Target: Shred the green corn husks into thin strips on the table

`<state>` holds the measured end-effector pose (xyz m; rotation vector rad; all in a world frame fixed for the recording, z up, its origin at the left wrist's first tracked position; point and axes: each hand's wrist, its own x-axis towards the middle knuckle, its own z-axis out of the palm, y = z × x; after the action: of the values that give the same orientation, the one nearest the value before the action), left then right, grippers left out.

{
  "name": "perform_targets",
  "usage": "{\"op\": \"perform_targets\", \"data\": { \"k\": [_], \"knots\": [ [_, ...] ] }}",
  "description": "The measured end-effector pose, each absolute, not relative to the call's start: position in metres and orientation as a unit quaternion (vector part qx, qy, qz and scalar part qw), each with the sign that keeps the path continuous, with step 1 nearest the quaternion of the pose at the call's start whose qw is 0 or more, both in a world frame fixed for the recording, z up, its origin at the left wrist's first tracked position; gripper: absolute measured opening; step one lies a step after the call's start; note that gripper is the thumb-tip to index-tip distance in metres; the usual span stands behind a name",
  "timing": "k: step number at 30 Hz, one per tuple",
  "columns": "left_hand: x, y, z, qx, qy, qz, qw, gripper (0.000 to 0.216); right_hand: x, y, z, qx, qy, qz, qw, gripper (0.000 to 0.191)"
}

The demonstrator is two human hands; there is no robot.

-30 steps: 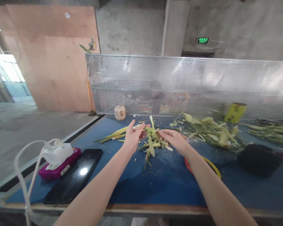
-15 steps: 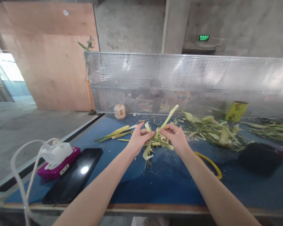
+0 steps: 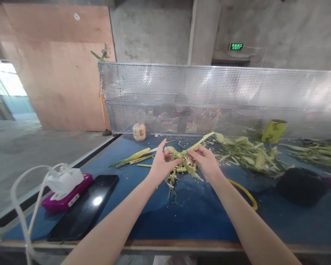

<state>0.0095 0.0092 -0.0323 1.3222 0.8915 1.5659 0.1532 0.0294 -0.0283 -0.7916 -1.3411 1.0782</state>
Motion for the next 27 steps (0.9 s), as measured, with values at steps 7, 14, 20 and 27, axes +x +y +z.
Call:
{"op": "perform_targets", "data": {
  "k": [7, 14, 20, 27],
  "knots": [
    [0.007, 0.013, -0.031, 0.52, 0.361, 0.653, 0.416, 0.086, 0.152, 0.028, -0.033, -0.34, -0.703, 0.438, 0.447, 0.02],
    [0.006, 0.016, -0.03, 0.489, 0.339, 0.667, 0.449, 0.094, 0.155, 0.028, -0.031, -0.377, -0.703, 0.421, 0.431, 0.017],
    [-0.001, 0.018, -0.027, 0.499, 0.338, 0.669, 0.435, 0.103, 0.161, 0.025, -0.027, -0.373, -0.697, 0.461, 0.402, 0.016],
    [0.003, 0.011, -0.027, 0.534, 0.322, 0.639, 0.451, 0.102, 0.158, 0.025, -0.028, -0.359, -0.657, 0.489, 0.448, 0.027]
  ]
}}
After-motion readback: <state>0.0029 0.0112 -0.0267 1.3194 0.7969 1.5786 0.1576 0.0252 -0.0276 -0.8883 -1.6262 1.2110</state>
